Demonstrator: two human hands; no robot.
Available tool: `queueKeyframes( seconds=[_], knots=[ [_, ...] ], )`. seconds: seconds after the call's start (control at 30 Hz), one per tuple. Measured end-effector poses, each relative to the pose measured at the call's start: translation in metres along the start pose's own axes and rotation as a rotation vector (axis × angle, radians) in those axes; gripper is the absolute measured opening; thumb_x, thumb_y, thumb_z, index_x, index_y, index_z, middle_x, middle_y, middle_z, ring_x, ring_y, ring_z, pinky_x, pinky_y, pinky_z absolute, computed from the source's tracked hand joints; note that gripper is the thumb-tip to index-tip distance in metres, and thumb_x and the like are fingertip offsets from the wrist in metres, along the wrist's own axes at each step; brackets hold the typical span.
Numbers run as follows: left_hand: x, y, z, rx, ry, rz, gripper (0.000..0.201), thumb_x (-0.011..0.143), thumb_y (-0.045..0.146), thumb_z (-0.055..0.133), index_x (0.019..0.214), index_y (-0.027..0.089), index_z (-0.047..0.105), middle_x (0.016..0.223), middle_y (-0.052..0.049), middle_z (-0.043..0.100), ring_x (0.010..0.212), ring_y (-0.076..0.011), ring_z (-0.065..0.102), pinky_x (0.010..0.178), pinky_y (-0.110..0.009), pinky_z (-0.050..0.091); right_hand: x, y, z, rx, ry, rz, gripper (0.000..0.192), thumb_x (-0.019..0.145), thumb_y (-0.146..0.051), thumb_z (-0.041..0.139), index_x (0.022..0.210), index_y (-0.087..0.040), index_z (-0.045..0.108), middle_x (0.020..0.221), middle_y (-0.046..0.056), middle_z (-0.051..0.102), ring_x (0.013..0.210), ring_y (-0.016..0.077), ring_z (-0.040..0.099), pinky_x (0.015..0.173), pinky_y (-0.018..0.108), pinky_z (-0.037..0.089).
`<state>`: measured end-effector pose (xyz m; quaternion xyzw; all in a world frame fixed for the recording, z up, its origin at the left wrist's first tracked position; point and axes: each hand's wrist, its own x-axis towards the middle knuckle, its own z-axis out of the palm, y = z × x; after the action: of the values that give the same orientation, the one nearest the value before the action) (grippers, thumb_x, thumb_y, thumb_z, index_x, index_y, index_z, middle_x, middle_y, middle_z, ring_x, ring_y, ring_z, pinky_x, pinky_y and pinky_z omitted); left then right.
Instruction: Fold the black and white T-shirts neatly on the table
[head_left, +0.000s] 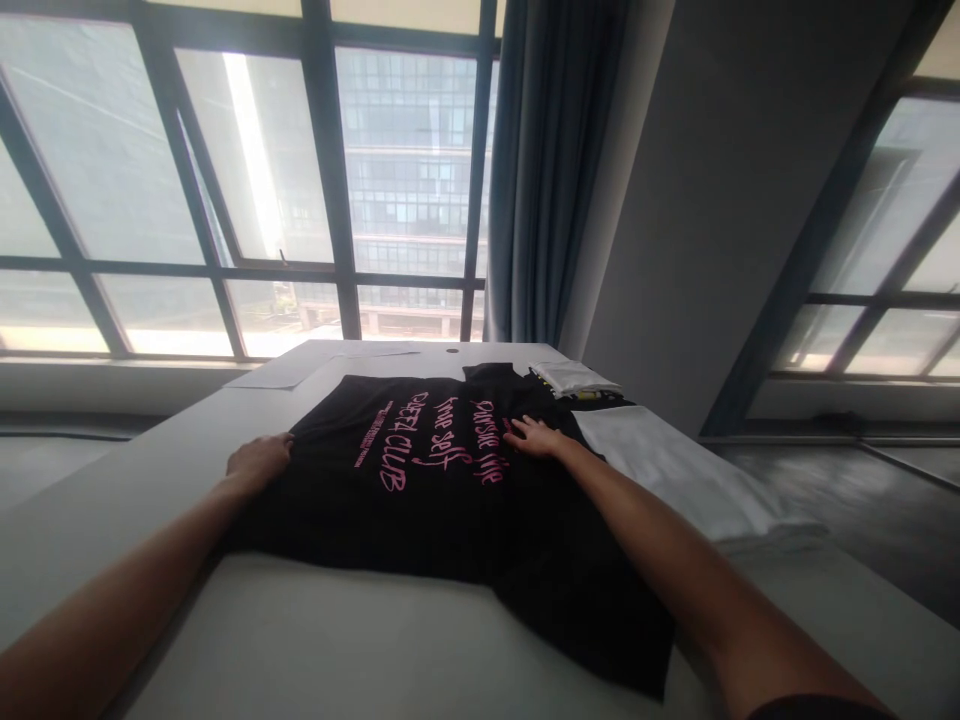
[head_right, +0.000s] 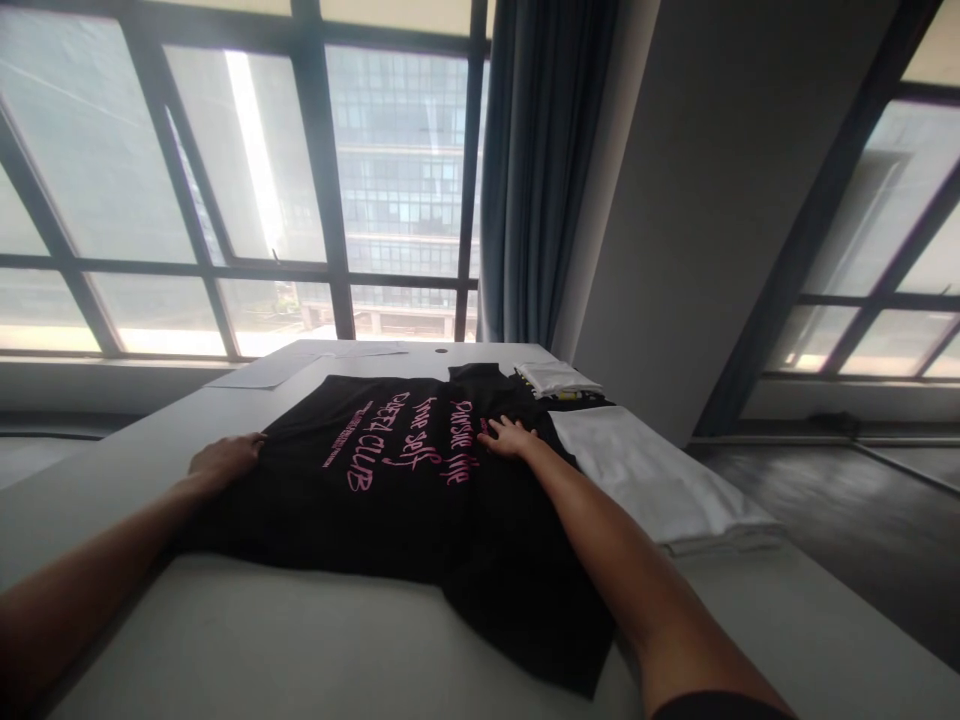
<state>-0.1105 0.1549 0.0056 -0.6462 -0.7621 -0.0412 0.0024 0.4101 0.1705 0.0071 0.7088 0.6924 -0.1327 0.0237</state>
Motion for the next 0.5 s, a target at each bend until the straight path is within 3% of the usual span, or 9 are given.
queueKeyframes(
  seconds=[0.23,0.37,0.5],
  knots=[
    [-0.018,-0.03,-0.005,-0.002,0.012,-0.044,0.056,0.092,0.04,0.036,0.14,0.022,0.059,0.131,-0.019,0.066,0.11,-0.037,0.066,0.085,-0.046,0.051,-0.005,0.008,0.012,-0.012,0.07,-0.015,0.077,0.096,-0.073,0.02,0.161,-0.031,0.02,0.169,0.007,0.009,0.153,0.0358,0.008,0.118,0.063,0.009],
    [-0.023,-0.044,-0.006,0.022,0.031,-0.003,0.057,0.094,0.045,0.032,0.137,0.022,0.061,0.13,-0.018,0.067,0.111,-0.0352,0.066,0.086,-0.044,0.052,-0.02,0.015,0.016,-0.053,0.111,-0.043,0.069,0.1,-0.063,0.025,0.159,-0.028,0.025,0.168,0.008,0.013,0.153,0.0316,0.011,0.119,0.059,0.011],
    [-0.025,-0.055,-0.008,0.024,0.039,0.08,0.065,0.092,0.052,0.035,0.142,0.015,0.055,0.13,-0.021,0.063,0.116,-0.0339,0.063,0.095,-0.043,0.05,-0.05,0.026,0.016,-0.12,0.211,-0.12,0.058,0.102,-0.05,0.034,0.153,-0.024,0.041,0.161,0.012,0.035,0.146,0.0317,0.032,0.117,0.052,0.025]
  ],
)
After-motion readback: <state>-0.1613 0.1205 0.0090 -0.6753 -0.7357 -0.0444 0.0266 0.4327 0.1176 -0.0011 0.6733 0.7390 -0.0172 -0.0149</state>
